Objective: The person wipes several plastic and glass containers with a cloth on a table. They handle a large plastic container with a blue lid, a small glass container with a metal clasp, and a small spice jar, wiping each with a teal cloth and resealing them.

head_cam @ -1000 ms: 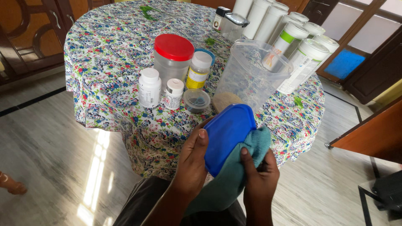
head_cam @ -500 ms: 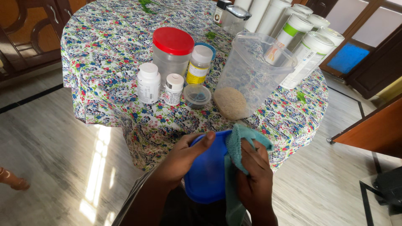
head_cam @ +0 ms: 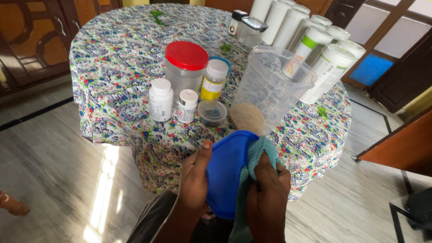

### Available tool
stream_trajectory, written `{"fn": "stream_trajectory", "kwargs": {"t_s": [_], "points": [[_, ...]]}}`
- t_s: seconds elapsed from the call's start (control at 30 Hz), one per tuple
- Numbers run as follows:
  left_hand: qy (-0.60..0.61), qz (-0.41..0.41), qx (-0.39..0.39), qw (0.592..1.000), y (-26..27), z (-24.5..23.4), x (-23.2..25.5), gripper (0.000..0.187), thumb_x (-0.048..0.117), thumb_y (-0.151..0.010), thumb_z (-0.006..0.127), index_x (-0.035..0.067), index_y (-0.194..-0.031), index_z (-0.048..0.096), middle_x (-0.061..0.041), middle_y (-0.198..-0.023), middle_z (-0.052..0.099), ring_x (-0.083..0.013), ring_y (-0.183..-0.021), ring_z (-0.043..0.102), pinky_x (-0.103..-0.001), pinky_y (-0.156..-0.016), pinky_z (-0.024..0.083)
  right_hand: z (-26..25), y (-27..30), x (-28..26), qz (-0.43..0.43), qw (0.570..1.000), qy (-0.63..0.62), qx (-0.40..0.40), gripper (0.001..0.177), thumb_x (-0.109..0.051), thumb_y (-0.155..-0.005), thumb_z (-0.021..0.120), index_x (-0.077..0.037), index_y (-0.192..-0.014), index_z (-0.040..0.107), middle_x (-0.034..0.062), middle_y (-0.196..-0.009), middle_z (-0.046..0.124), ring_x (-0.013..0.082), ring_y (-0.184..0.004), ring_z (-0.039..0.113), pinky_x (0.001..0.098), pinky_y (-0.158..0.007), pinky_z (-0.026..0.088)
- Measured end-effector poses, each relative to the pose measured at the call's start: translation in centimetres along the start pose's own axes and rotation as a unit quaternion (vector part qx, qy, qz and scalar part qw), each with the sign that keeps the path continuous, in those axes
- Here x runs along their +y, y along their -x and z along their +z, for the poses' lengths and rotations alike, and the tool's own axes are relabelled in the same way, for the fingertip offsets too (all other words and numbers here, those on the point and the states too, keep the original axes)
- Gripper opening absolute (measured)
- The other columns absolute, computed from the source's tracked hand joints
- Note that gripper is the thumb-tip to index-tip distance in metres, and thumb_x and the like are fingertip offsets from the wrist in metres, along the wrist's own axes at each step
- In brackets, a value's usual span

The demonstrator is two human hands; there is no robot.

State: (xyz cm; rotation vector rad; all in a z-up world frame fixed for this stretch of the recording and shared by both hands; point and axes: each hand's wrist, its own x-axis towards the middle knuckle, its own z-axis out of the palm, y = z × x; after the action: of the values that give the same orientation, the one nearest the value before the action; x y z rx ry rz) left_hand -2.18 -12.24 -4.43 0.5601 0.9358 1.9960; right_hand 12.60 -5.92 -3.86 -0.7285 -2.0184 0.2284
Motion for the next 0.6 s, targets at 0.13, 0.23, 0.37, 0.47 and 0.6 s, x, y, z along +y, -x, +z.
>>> {"fn": "stream_trajectory", "kwargs": {"t_s": [0.13, 0.23, 0.37, 0.47, 0.6], "points": [[0.062, 0.019, -0.004, 0.998, -0.1, 0.8, 0.5, 0.046, 0.042, -0.104, 0.052, -0.001, -0.101, 0.070, -0.005, -0.083, 0.069, -0.0111, -0.068, 0.061, -0.027, -0.063, 0.049, 0.4, 0.6, 0.7, -0.028, 0.995, 0.087, 0.028, 0.043, 0.008, -0.072, 0.063, 0.002, -0.114, 0.069, 0.0228, -0.130, 0.068, 0.0412, -0.119, 0.060, 0.0491, -0.109, 0.036], [0.096, 0.021, 0.016, 0.995, -0.6, 0.7, 1.2, 0.049, 0.040, -0.101, 0.050, -0.004, -0.110, 0.070, -0.014, -0.098, 0.076, -0.0186, -0.082, 0.072, -0.032, -0.077, 0.059, 1.2, 1.0, 1.6, -0.037, 0.997, 0.019, 0.062, 0.046, 0.010, -0.075, 0.060, 0.008, -0.120, 0.064, 0.0289, -0.131, 0.065, 0.0452, -0.120, 0.060, 0.0487, -0.107, 0.044], [0.130, 0.039, 0.034, 0.990, -0.5, 0.2, 1.7, 0.054, 0.040, -0.105, 0.048, -0.008, -0.115, 0.069, -0.019, -0.102, 0.076, -0.0241, -0.086, 0.073, -0.038, -0.081, 0.059, 1.4, 1.5, 1.3, 0.015, 0.997, -0.021, 0.066, 0.039, 0.006, -0.077, 0.066, 0.009, -0.116, 0.067, 0.0263, -0.121, 0.070, 0.0393, -0.102, 0.066, 0.0445, -0.090, 0.052], [0.158, 0.056, 0.035, 0.985, -0.5, 0.1, 2.1, 0.056, 0.042, -0.105, 0.046, -0.009, -0.118, 0.067, -0.019, -0.107, 0.076, -0.0252, -0.092, 0.073, -0.039, -0.087, 0.059, 1.6, 1.3, -0.1, -0.008, 0.998, 0.004, 0.060, 0.027, 0.001, -0.078, 0.074, 0.007, -0.104, 0.070, 0.0253, -0.116, 0.071, 0.0389, -0.095, 0.064, 0.0435, -0.087, 0.052], [0.211, 0.034, 0.082, 0.974, -1.0, 0.5, 2.4, 0.054, 0.043, -0.103, 0.045, -0.003, -0.128, 0.063, -0.016, -0.119, 0.072, -0.0241, -0.104, 0.071, -0.040, -0.095, 0.057, 2.2, 1.4, -2.3, -0.080, 0.995, -0.009, 0.053, 0.030, -0.002, -0.073, 0.075, 0.004, -0.101, 0.074, 0.0218, -0.116, 0.073, 0.0374, -0.094, 0.061, 0.0439, -0.087, 0.051]]}}
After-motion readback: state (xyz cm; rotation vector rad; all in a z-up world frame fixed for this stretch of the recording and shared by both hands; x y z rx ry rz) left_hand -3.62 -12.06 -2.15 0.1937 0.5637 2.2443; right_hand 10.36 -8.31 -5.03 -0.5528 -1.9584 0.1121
